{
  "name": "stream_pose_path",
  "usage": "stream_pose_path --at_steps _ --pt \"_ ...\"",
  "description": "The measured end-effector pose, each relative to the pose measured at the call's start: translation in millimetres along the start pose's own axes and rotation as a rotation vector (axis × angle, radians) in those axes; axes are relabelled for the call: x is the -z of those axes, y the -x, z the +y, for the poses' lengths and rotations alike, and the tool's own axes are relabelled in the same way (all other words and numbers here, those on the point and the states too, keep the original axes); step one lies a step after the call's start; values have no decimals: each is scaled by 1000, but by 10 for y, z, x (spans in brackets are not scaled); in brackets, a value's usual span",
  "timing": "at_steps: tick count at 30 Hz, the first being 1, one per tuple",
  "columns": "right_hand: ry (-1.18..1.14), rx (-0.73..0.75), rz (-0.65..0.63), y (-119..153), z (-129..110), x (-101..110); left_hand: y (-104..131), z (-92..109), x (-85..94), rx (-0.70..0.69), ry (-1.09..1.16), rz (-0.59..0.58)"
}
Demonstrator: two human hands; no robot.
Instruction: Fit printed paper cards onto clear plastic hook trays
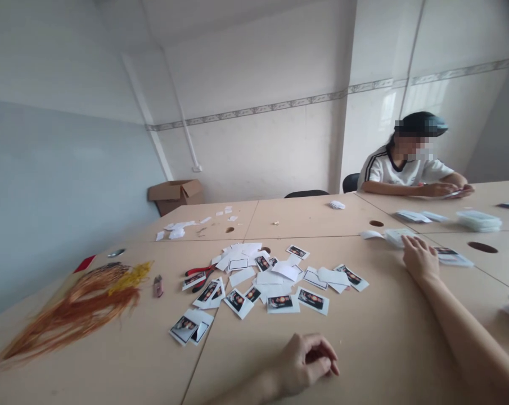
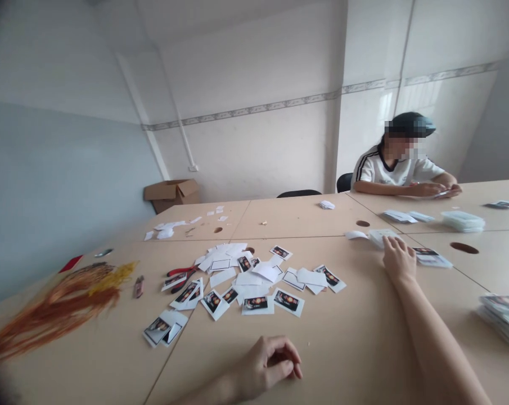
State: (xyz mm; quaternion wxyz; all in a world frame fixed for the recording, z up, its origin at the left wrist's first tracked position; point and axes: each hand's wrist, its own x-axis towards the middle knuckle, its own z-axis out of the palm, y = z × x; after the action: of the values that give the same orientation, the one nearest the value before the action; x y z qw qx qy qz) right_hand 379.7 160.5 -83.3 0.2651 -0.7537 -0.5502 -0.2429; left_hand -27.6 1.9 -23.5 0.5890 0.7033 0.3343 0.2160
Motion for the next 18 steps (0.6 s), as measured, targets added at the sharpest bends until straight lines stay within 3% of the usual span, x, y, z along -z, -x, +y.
stream_pose_path --at_steps 18 --pt "-44 -68 -17 -30 15 24 11 9 2 28 -57 -2"
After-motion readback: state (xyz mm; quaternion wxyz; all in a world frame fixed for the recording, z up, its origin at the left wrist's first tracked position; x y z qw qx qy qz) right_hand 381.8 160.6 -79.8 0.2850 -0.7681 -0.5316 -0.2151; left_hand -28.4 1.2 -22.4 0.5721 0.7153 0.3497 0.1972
